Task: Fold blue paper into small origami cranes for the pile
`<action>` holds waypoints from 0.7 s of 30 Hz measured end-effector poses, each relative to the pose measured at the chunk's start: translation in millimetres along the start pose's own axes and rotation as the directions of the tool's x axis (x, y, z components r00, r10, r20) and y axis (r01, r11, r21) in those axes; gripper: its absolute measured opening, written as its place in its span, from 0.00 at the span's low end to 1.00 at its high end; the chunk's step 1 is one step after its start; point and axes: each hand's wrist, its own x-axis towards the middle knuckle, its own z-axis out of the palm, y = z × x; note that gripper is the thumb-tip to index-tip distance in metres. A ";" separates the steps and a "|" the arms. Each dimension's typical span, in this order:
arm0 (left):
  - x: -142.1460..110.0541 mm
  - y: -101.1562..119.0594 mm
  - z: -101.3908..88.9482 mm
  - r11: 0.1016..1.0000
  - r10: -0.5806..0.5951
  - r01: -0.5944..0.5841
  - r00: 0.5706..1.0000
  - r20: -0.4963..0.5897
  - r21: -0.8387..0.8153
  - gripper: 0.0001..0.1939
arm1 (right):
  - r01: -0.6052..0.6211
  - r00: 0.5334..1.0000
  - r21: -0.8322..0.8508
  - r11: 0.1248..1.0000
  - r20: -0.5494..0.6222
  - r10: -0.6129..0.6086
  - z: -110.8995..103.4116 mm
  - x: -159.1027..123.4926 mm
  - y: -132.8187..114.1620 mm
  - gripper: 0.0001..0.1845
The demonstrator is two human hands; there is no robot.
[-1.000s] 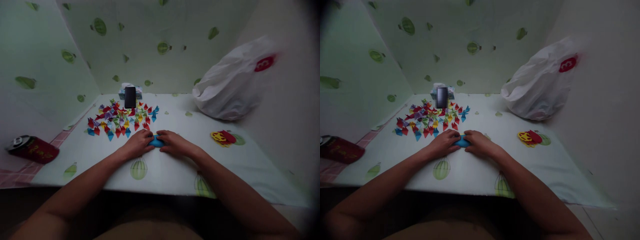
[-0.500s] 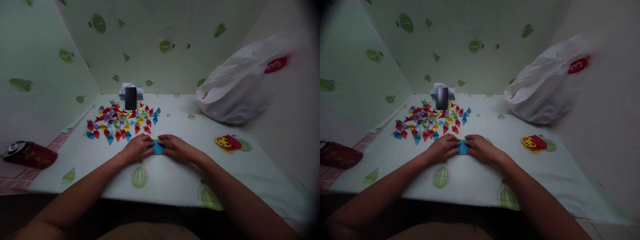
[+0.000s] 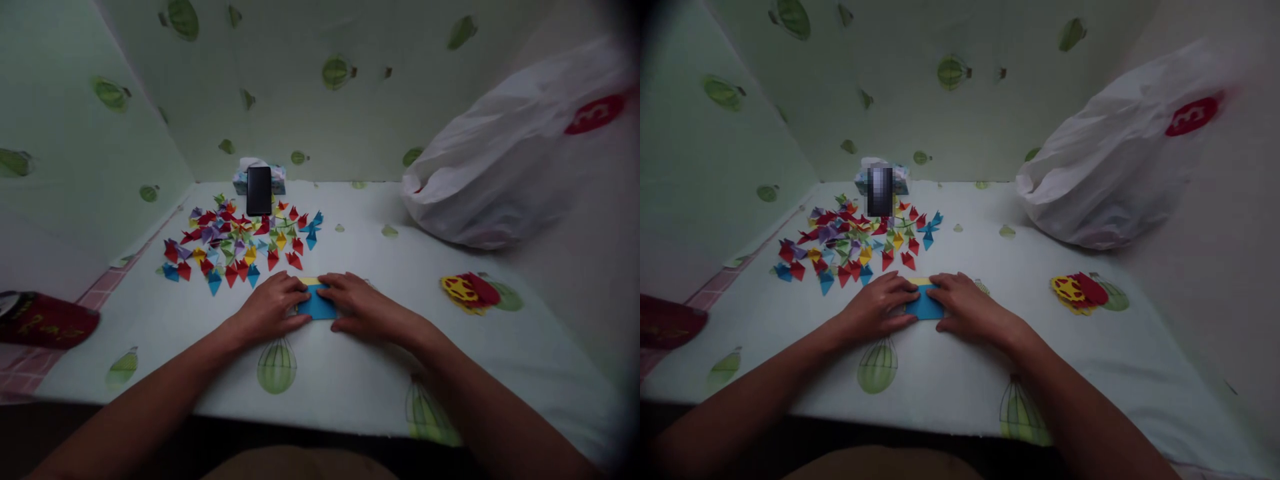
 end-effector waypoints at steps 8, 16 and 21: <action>0.6 2.0 -13.6 0.997 -0.047 0.055 0.990 0.136 -0.055 0.26 | 0.002 1.000 0.022 1.000 -0.007 -0.002 -1.0 -1.7 1.7 0.27; 3.1 6.7 -17.4 0.988 -0.113 0.130 0.976 0.186 -0.081 0.24 | 0.045 0.997 0.048 0.998 -0.058 -0.042 0.4 0.3 2.4 0.30; 3.6 5.4 -17.0 0.979 -0.132 0.156 0.977 0.166 -0.135 0.21 | -0.013 1.000 0.052 0.999 -0.021 0.014 -1.8 1.0 -0.4 0.32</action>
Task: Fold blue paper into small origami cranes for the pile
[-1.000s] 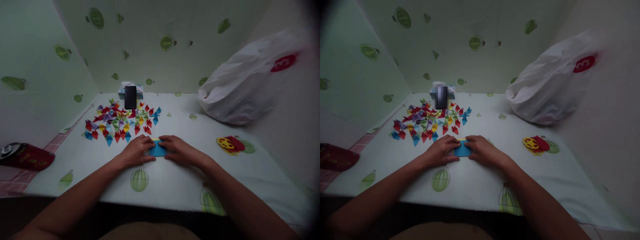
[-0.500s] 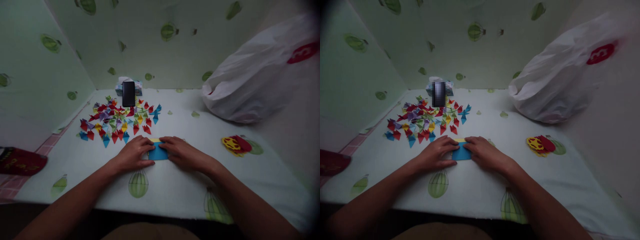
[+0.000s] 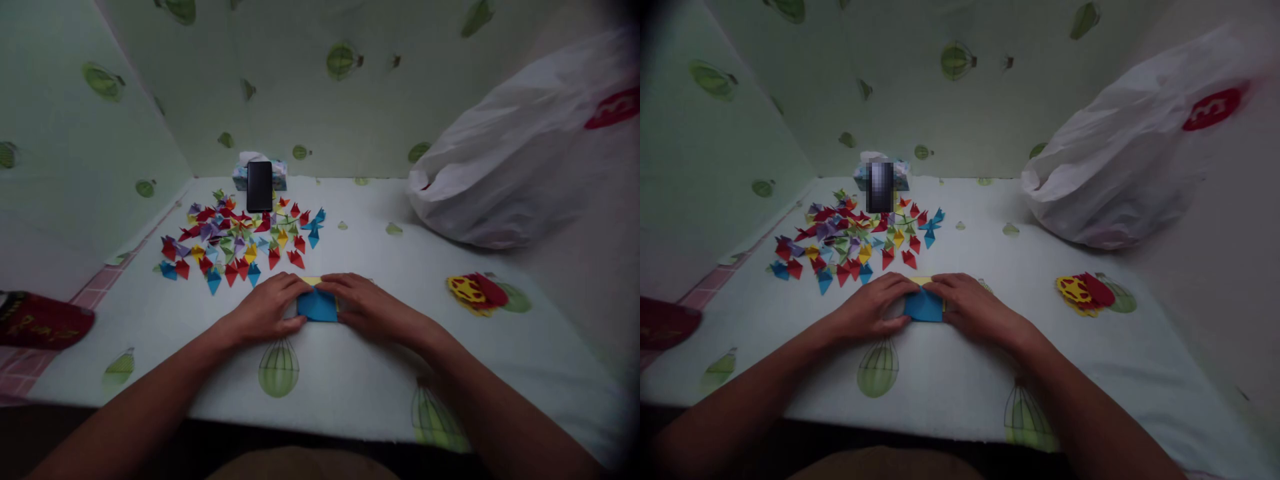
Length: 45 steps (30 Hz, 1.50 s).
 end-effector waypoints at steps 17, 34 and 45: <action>1.7 -18.7 6.0 0.955 -0.058 0.021 0.991 -0.119 -0.296 0.11 | 0.043 0.999 0.137 0.990 -0.025 -0.040 -4.5 1.5 4.3 0.18; 5.3 -18.9 11.6 0.848 -0.238 0.132 0.960 -0.146 -0.513 0.08 | -0.008 0.977 0.303 0.953 -0.203 0.072 9.1 8.0 15.4 0.11; 4.3 -25.2 9.3 0.877 -0.158 0.091 0.982 -0.105 -0.472 0.08 | -0.036 0.963 0.347 0.937 -0.237 0.124 11.4 8.6 16.4 0.12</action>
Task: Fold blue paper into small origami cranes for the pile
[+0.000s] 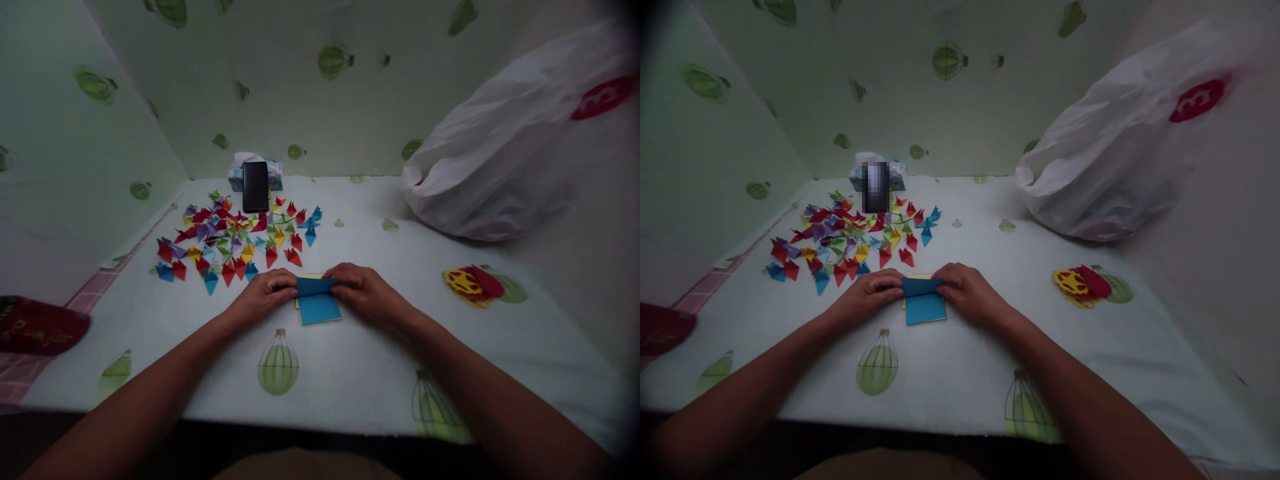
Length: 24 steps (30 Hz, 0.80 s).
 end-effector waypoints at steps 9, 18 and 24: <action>-0.6 0.9 -0.1 1.000 0.026 -0.026 1.000 0.004 0.003 0.10 | 0.012 1.000 -0.005 1.000 0.008 -0.012 0.1 0.8 1.3 0.12; -0.6 0.6 -1.3 0.999 0.035 -0.035 0.999 0.017 -0.019 0.11 | 0.018 1.000 0.000 1.000 -0.003 -0.018 0.6 0.3 3.7 0.12; -1.6 -0.9 -0.6 1.000 0.001 0.000 1.000 0.017 -0.021 0.11 | -0.005 1.000 0.020 1.000 -0.002 0.005 0.6 0.8 1.8 0.11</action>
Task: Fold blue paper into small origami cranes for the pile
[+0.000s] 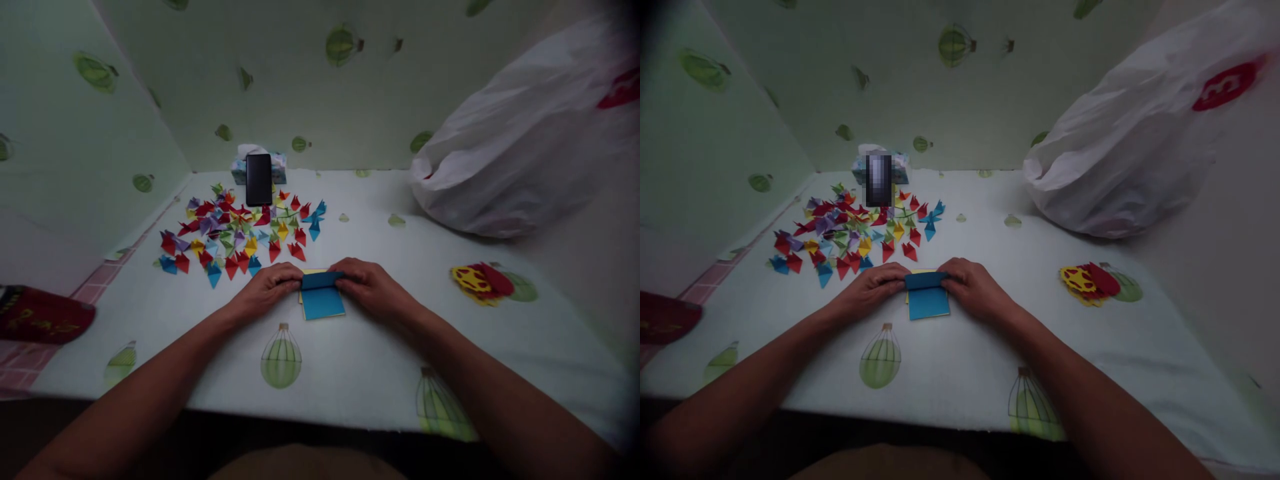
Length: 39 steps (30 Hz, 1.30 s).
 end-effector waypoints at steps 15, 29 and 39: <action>0.7 3.4 0.1 0.999 0.021 -0.023 0.998 -0.057 -0.043 0.10 | 0.025 1.000 -0.033 0.999 0.005 -0.025 0.3 -0.8 -2.0 0.11; -0.2 5.9 -0.5 1.000 0.008 -0.008 0.999 0.044 0.006 0.08 | -0.060 0.996 0.131 0.990 0.066 0.052 -7.8 -1.7 -8.8 0.08; -1.3 13.6 2.2 0.976 -0.029 0.012 0.997 0.074 0.217 0.28 | 0.063 0.987 -0.192 0.979 0.159 -0.032 -0.6 -2.6 -12.1 0.27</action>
